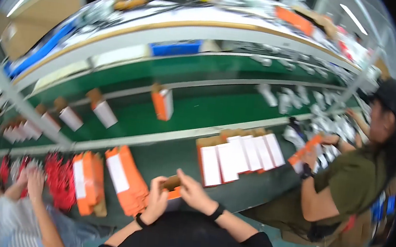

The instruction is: The person folds orange and white boxes by hand, placing them onto the conveyor belt, and then picks up a stack of flat boxes to fold individually.

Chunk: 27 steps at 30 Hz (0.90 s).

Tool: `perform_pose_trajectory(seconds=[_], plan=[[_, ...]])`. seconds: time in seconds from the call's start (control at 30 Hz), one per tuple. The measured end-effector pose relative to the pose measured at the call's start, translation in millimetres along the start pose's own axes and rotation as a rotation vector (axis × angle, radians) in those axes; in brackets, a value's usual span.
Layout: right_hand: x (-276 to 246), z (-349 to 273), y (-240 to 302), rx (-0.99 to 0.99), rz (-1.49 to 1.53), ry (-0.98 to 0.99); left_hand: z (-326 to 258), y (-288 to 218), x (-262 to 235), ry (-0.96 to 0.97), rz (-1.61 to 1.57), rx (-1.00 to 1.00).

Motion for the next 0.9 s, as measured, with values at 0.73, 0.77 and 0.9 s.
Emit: perform_pose_trajectory(seconds=[0.73, 0.77, 0.9], plan=[[5.7, 13.4, 38.8, -0.174, -0.229, 0.226, -15.3, 22.5, -12.7, 0.184, 0.073, -0.191], [12.5, 4.2, 39.2, -0.167, -0.295, 0.278, -17.6, 20.6, -11.4, 0.184, 0.073, -0.188], [-0.2, 10.2, 28.2, 0.504, 0.324, 0.465, -24.4, 22.2, -14.6, 0.210, 0.086, -0.220]])
Point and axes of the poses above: each hand's wrist, its own z-axis towards the middle knuckle, its own x-axis out of the palm, y = z × x, the point moved 3 cm from there along z, towards the middle knuckle, and after that the axes turned 1 degree about y, right-handed, at the moved point
